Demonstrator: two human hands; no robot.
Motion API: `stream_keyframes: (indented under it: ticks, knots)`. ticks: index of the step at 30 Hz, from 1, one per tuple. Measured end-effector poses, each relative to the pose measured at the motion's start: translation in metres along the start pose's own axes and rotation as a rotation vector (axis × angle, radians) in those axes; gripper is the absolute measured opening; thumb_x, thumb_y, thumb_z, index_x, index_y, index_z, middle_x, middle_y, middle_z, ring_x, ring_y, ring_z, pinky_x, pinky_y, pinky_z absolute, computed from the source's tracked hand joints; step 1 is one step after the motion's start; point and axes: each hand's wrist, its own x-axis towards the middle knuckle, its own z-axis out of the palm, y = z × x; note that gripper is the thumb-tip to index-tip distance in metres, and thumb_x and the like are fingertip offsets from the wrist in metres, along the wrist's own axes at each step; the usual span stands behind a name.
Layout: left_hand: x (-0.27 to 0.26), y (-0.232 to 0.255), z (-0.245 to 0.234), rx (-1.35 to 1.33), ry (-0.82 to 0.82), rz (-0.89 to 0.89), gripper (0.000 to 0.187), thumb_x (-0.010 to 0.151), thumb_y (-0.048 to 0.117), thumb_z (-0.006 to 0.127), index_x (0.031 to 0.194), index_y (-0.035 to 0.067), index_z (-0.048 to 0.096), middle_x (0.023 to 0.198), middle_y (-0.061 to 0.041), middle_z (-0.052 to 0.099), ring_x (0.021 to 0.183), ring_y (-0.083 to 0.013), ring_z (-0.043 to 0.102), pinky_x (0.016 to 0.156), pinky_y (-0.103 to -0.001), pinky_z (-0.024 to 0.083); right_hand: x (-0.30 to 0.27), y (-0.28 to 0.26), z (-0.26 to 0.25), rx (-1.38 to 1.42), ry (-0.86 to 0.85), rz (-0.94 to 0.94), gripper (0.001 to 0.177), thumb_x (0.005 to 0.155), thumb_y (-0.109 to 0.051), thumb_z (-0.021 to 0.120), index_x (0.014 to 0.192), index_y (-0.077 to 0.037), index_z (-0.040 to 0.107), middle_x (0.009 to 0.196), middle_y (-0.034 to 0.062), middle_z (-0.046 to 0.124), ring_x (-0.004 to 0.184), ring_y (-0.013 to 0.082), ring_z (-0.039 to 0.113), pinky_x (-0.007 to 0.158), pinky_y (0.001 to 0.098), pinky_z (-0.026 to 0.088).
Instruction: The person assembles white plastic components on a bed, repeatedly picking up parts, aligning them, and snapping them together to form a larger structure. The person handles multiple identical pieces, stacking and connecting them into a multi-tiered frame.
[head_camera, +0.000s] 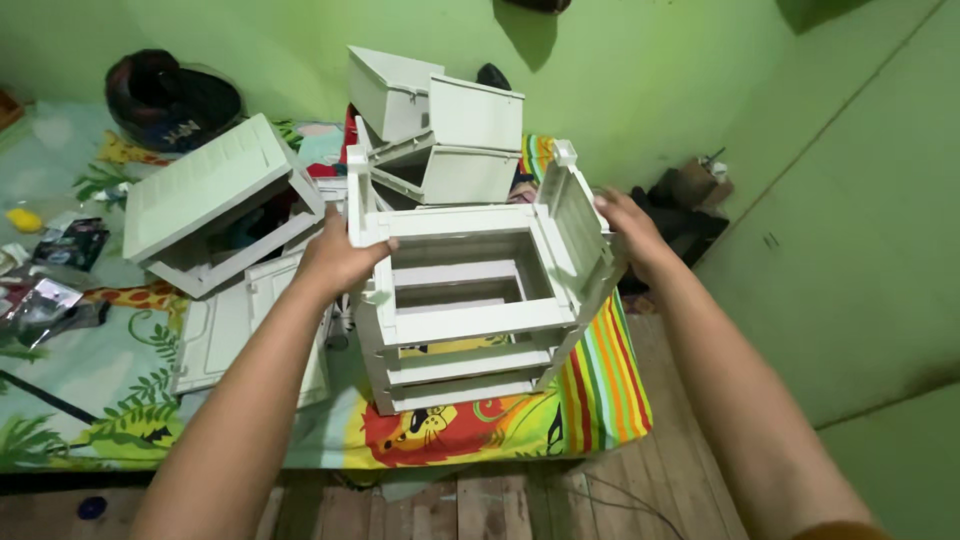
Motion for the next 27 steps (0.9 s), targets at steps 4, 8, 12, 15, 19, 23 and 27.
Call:
stream_keyframes:
  ticks: [4, 8, 12, 15, 19, 23, 27]
  knots:
    - [-0.013, -0.035, 0.032, -0.316, 0.006, 0.165, 0.073, 0.073, 0.02, 0.083, 0.139, 0.002, 0.058, 0.124, -0.017, 0.073, 0.114, -0.0294, 0.07, 0.1, -0.037, 0.051, -0.02, 0.022, 0.006, 0.308, -0.059, 0.24, 0.059, 0.08, -0.028, 0.061, 0.137, -0.016, 0.054, 0.124, 0.0075, 0.063, 0.111, 0.0266, 0.061, 0.09, 0.053, 0.052]
    - [0.026, -0.042, 0.018, -0.442, 0.095, 0.022, 0.06, 0.073, 0.008, 0.074, 0.133, 0.002, 0.065, 0.115, -0.016, 0.076, 0.1, -0.0274, 0.073, 0.09, -0.036, 0.055, -0.012, 0.027, 0.026, 0.231, -0.006, 0.206, 0.056, 0.083, -0.026, 0.06, 0.136, -0.01, 0.056, 0.12, 0.0129, 0.061, 0.104, 0.0302, 0.062, 0.082, 0.054, 0.053]
    - [0.014, -0.057, 0.013, -0.517, 0.12, 0.109, 0.055, 0.077, 0.007, 0.066, 0.131, 0.004, 0.067, 0.111, -0.011, 0.075, 0.096, -0.0221, 0.071, 0.086, -0.033, 0.054, -0.022, 0.033, 0.045, 0.192, 0.004, 0.132, 0.061, 0.085, -0.027, 0.061, 0.141, -0.005, 0.052, 0.116, 0.0164, 0.062, 0.1, 0.0312, 0.062, 0.075, 0.0503, 0.055]
    - [0.002, -0.049, 0.019, -0.487, 0.159, 0.118, 0.06, 0.076, 0.007, 0.064, 0.136, 0.009, 0.063, 0.109, -0.009, 0.074, 0.095, -0.0214, 0.069, 0.085, -0.032, 0.052, -0.033, 0.012, 0.04, 0.204, -0.074, 0.134, 0.068, 0.081, -0.027, 0.057, 0.147, -0.013, 0.046, 0.115, 0.0145, 0.064, 0.097, 0.0297, 0.065, 0.07, 0.047, 0.056]
    - [-0.006, -0.054, 0.025, -0.447, 0.204, 0.107, 0.06, 0.077, 0.012, 0.064, 0.137, 0.008, 0.064, 0.112, -0.011, 0.074, 0.099, -0.0234, 0.07, 0.087, -0.033, 0.053, -0.042, -0.003, 0.035, 0.162, -0.117, 0.096, 0.075, 0.077, -0.026, 0.056, 0.151, -0.019, 0.041, 0.119, 0.0093, 0.063, 0.099, 0.0258, 0.066, 0.066, 0.0461, 0.059]
    - [-0.002, -0.054, 0.032, -0.322, 0.263, 0.09, 0.061, 0.078, 0.019, 0.067, 0.137, 0.009, 0.065, 0.117, -0.015, 0.075, 0.103, -0.0265, 0.071, 0.091, -0.035, 0.052, -0.036, -0.004, 0.032, 0.038, -0.101, 0.135, 0.074, 0.082, -0.029, 0.057, 0.154, -0.016, 0.043, 0.123, 0.0175, 0.063, 0.101, 0.0318, 0.066, 0.072, 0.0479, 0.057]
    - [0.006, -0.05, 0.024, -0.287, 0.345, 0.147, 0.088, 0.08, 0.034, 0.081, 0.151, 0.007, 0.036, 0.13, -0.021, 0.062, 0.118, -0.0313, 0.064, 0.098, -0.035, 0.048, -0.026, -0.004, 0.016, -0.193, 0.014, -0.013, 0.087, 0.083, -0.034, 0.061, 0.16, -0.012, 0.026, 0.141, 0.0219, 0.06, 0.123, 0.0335, 0.063, 0.098, 0.0437, 0.051]
